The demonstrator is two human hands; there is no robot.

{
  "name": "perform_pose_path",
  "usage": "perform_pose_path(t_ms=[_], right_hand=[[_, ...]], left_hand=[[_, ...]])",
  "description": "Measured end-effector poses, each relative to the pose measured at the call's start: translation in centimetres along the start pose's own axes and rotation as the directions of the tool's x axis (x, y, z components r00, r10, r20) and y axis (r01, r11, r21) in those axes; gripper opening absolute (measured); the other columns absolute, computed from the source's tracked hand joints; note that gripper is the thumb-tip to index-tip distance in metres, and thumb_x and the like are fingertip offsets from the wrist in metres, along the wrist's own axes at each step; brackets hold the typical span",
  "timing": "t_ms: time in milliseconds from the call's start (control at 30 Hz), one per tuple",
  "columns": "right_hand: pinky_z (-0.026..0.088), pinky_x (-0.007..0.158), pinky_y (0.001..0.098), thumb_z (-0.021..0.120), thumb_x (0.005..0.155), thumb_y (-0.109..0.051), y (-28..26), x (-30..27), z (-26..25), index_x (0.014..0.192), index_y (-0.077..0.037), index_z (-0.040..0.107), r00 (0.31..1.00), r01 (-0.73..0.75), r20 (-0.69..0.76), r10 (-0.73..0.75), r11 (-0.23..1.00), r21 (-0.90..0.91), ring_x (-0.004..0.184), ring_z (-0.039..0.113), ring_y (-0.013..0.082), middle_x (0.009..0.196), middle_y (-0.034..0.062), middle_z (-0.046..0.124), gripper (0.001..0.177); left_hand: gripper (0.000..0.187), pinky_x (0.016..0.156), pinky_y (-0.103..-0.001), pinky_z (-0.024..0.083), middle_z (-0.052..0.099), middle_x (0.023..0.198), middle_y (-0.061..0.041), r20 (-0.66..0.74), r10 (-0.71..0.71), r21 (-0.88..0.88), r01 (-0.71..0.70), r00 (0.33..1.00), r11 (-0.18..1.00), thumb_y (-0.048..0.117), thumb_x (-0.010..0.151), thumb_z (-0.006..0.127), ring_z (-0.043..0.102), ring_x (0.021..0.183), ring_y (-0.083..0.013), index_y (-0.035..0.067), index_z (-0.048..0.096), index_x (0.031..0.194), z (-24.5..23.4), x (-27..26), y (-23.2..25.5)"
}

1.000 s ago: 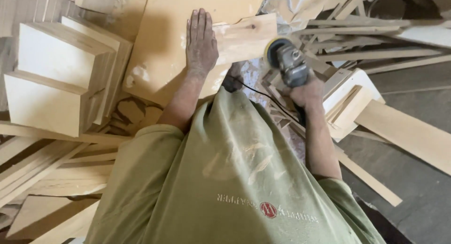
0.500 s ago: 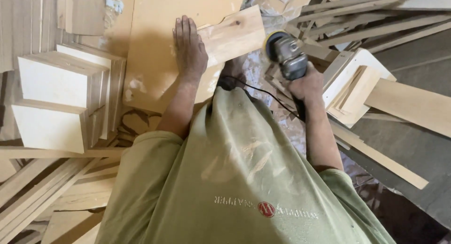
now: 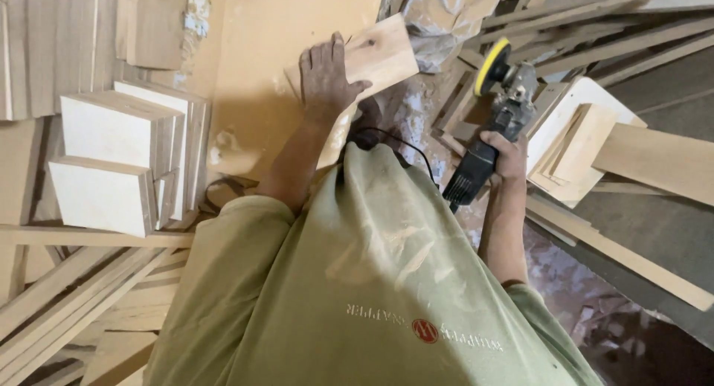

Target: The person uses an electric sander to smooth the surface of a wooden plank on a workbench. They hold the plank steady with their left hand while maneuvering the sander with their right hand, moving it back and forth across the wood.

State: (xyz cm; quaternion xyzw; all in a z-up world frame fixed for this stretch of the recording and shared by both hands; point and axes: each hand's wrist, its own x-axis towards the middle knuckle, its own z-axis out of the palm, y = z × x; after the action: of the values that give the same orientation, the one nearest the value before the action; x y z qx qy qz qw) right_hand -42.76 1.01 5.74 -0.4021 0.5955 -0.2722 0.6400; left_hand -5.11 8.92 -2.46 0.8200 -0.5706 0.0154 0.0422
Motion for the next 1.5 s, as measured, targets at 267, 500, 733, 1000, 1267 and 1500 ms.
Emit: perform_pose_path(t_ms=[267,500,733,1000,1267,1500], right_hand=[[0.057,0.061,0.0371,0.081,0.072,-0.004,1.3,-0.6,-0.3,0.098,-0.010,0.071,0.994,0.062,-0.105,-0.035,0.961,0.268,0.064,0.066,0.0231,0.075,0.0071,0.060,0.028],[0.056,0.056,0.0341,0.082,0.074,-0.002,0.3,-1.4,1.7,0.092,-0.007,0.069,0.995,0.078,-0.087,-0.055,0.954,0.290,0.056,0.062,0.0215,0.068,0.0077,0.055,0.022],[0.055,0.056,0.0419,0.088,0.071,-0.005,1.3,1.1,1.7,0.093,-0.006,0.069,0.999,0.053,-0.020,-0.051,0.993,0.105,0.061,0.062,0.0217,0.071,0.0083,0.057,0.030],[0.052,0.099,0.0395,0.083,0.065,-0.038,-4.8,-0.7,10.4,0.126,-0.021,0.070,0.992,0.051,0.099,0.082,0.459,-0.887,0.107,0.070,0.0242,0.115,0.0062,0.077,0.065],[0.056,0.093,0.0489,0.065,0.067,-0.023,-8.0,1.4,17.6,0.156,-0.019,0.053,0.936,0.332,0.345,0.073,0.147,-0.932,0.107,0.067,0.0505,0.125,0.0232,0.073,0.090],[0.062,0.099,0.0408,0.083,0.074,-0.009,-11.8,4.7,18.7,0.148,-0.015,0.053,0.971,0.178,0.206,0.123,0.206,-0.962,0.111,0.073,0.0257,0.128,0.0110,0.073,0.080]], left_hand=[[0.069,0.085,-0.050,0.061,0.074,0.096,-0.015,0.433,-0.470,-0.468,0.638,0.769,0.612,0.067,0.064,0.096,0.076,0.102,-0.0389,0.011,0.069,0.094,4.4,-2.0,-2.4],[0.033,0.078,-0.050,0.059,0.063,0.077,-0.011,0.615,-0.662,-0.788,0.370,0.429,-0.493,0.033,0.092,0.078,0.070,0.075,-0.0357,0.011,0.057,0.078,5.0,-5.3,-3.2],[0.024,0.059,-0.053,0.071,0.080,0.100,-0.025,0.821,-0.112,-0.540,0.698,0.560,-0.471,0.025,0.097,0.064,0.081,0.077,-0.0414,0.006,0.068,0.112,6.6,-6.8,3.1],[0.028,0.101,-0.045,0.033,0.045,0.129,-0.011,-0.217,-0.436,-0.303,0.364,0.873,0.881,0.029,0.109,0.059,0.040,0.121,-0.0313,0.009,0.049,0.126,-1.0,-3.4,-5.0],[0.067,0.137,-0.043,0.001,0.000,0.178,-0.017,0.380,-0.316,-0.092,0.375,0.869,0.922,0.040,0.123,0.030,0.001,0.166,-0.0309,-0.002,0.009,0.172,-2.2,-1.6,-6.4],[0.065,0.138,-0.044,0.007,0.004,0.177,-0.021,0.357,-0.267,-0.139,0.334,0.895,0.932,0.036,0.126,0.035,0.006,0.166,-0.0338,-0.004,0.010,0.170,-1.9,-1.6,-7.0]])
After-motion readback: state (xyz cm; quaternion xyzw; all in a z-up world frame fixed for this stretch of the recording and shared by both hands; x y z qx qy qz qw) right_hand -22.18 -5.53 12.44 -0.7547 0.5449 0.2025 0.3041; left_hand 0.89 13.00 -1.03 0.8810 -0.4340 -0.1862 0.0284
